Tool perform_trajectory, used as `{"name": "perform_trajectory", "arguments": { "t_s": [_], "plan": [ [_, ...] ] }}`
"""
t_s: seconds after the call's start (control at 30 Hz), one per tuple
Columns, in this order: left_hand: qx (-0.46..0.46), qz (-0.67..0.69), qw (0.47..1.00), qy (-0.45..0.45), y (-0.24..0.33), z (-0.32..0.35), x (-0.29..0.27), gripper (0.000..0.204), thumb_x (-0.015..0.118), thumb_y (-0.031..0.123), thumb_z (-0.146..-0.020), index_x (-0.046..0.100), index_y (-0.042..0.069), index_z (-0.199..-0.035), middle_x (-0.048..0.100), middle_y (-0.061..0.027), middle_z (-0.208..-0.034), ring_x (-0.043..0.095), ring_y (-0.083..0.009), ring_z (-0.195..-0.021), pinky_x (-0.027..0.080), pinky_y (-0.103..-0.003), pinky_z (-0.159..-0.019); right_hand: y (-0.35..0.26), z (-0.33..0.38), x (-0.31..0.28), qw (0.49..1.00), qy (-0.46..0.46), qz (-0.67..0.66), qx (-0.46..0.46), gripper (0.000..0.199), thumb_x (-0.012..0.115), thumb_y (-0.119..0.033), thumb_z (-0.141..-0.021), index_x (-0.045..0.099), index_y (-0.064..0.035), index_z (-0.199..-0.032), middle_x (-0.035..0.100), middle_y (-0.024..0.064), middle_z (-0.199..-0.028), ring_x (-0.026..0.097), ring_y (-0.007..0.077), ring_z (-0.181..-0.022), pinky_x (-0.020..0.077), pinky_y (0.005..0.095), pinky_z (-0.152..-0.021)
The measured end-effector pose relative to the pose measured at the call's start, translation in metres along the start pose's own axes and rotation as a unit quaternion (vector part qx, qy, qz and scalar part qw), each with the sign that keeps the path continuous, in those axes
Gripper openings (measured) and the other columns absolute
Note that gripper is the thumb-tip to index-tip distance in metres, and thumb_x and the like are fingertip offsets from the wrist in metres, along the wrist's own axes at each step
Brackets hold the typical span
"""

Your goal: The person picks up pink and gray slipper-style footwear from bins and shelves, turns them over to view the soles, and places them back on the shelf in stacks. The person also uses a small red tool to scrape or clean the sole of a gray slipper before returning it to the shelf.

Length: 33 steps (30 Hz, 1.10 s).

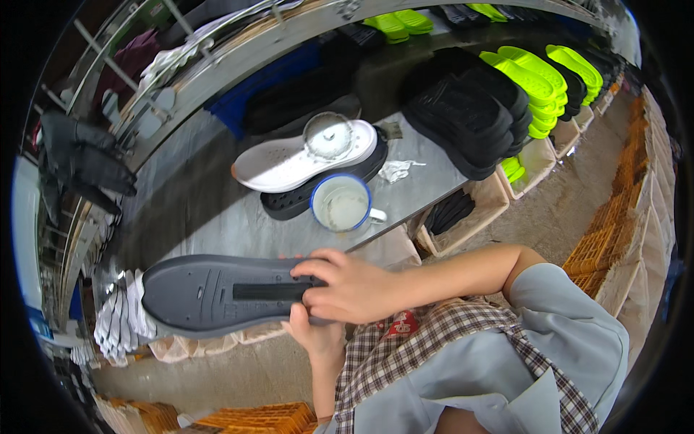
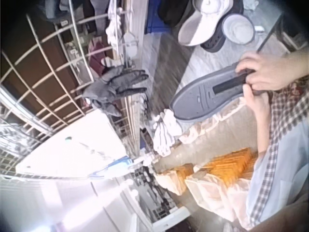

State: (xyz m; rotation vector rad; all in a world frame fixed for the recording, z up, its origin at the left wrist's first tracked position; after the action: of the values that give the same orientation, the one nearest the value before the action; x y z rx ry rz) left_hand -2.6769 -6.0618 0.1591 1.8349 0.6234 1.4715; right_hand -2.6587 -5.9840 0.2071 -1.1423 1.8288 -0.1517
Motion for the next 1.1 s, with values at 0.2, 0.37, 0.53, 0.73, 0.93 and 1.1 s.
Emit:
{"name": "perform_trajectory", "arguments": {
  "t_s": [0.2, 0.37, 0.53, 0.73, 0.93, 1.1],
  "plan": [
    [0.007, 0.066, 0.996, 0.064, -0.004, -0.004, -0.013, 0.072, 0.047, 0.047, -0.083, 0.031, 0.004, -0.139, 0.041, -0.0153, -0.134, 0.036, -0.0285, -0.130, 0.028, -0.044, -0.109, -0.001, -0.014, -0.001, 0.999, -0.021, 0.014, -0.041, 0.014, 0.062, -0.024, -0.081, 0.066, -0.0109, -0.085, 0.053, 0.0094, -0.116, 0.047, 0.0335, -0.108, 0.0461, 0.0387, -0.087],
    [-0.013, 0.081, 0.994, 0.069, -0.005, -0.011, -0.015, 0.069, 0.051, 0.041, -0.080, 0.036, 0.002, -0.135, 0.044, -0.0157, -0.130, 0.041, -0.0283, -0.126, 0.032, -0.043, -0.107, 0.007, -0.017, -0.002, 0.999, -0.046, -0.009, -0.007, 0.018, 0.059, -0.025, -0.085, 0.065, -0.0082, -0.089, 0.054, 0.0108, -0.118, 0.047, 0.0333, -0.111, 0.0439, 0.0399, -0.091],
    [-0.024, 0.117, 0.991, 0.056, -0.006, -0.011, -0.015, 0.066, 0.051, 0.042, -0.082, 0.038, 0.001, -0.132, 0.047, -0.0158, -0.127, 0.043, -0.0277, -0.124, 0.033, -0.042, -0.106, 0.010, -0.016, -0.002, 0.998, -0.043, -0.034, 0.044, 0.028, 0.059, -0.035, -0.085, 0.064, -0.0071, -0.088, 0.055, 0.0118, -0.117, 0.047, 0.0329, -0.112, 0.0422, 0.0420, -0.091],
    [0.009, 0.132, 0.986, 0.099, -0.005, -0.011, -0.027, 0.066, 0.053, 0.048, -0.089, 0.039, 0.001, -0.133, 0.051, -0.0126, -0.125, 0.050, -0.0252, -0.118, 0.040, -0.040, -0.101, 0.012, -0.020, -0.001, 0.994, -0.064, -0.062, 0.067, 0.024, 0.061, -0.032, -0.084, 0.066, -0.0095, -0.089, 0.055, 0.0102, -0.121, 0.044, 0.0348, -0.114, 0.0378, 0.0428, -0.096],
    [0.014, 0.127, 0.990, 0.060, 0.000, -0.013, -0.022, 0.074, 0.052, 0.056, -0.086, 0.035, 0.004, -0.136, 0.046, -0.0123, -0.130, 0.045, -0.0248, -0.123, 0.037, -0.040, -0.105, 0.006, -0.020, 0.001, 0.993, -0.081, -0.063, 0.057, 0.014, 0.059, -0.020, -0.085, 0.065, -0.0077, -0.088, 0.053, 0.0108, -0.123, 0.041, 0.0353, -0.117, 0.0349, 0.0436, -0.098],
    [0.026, 0.092, 0.995, 0.027, 0.005, -0.015, -0.017, 0.083, 0.050, 0.063, -0.085, 0.030, 0.004, -0.139, 0.043, -0.0127, -0.134, 0.043, -0.0253, -0.126, 0.035, -0.041, -0.107, 0.001, -0.021, -0.001, 0.995, -0.061, -0.055, 0.054, 0.011, 0.059, -0.016, -0.083, 0.065, -0.0079, -0.088, 0.054, 0.0113, -0.120, 0.042, 0.0362, -0.116, 0.0358, 0.0439, -0.097]
  ]
}}
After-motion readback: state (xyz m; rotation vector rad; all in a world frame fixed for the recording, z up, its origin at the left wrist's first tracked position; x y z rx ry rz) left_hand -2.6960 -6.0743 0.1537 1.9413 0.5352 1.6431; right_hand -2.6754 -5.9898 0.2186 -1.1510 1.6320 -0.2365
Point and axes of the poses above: each hand's wrist, its own z-axis away from the middle knuckle, its own x-axis out of the palm, y = z × x, the point moved 8 cm from there along -z, towards the middle knuckle
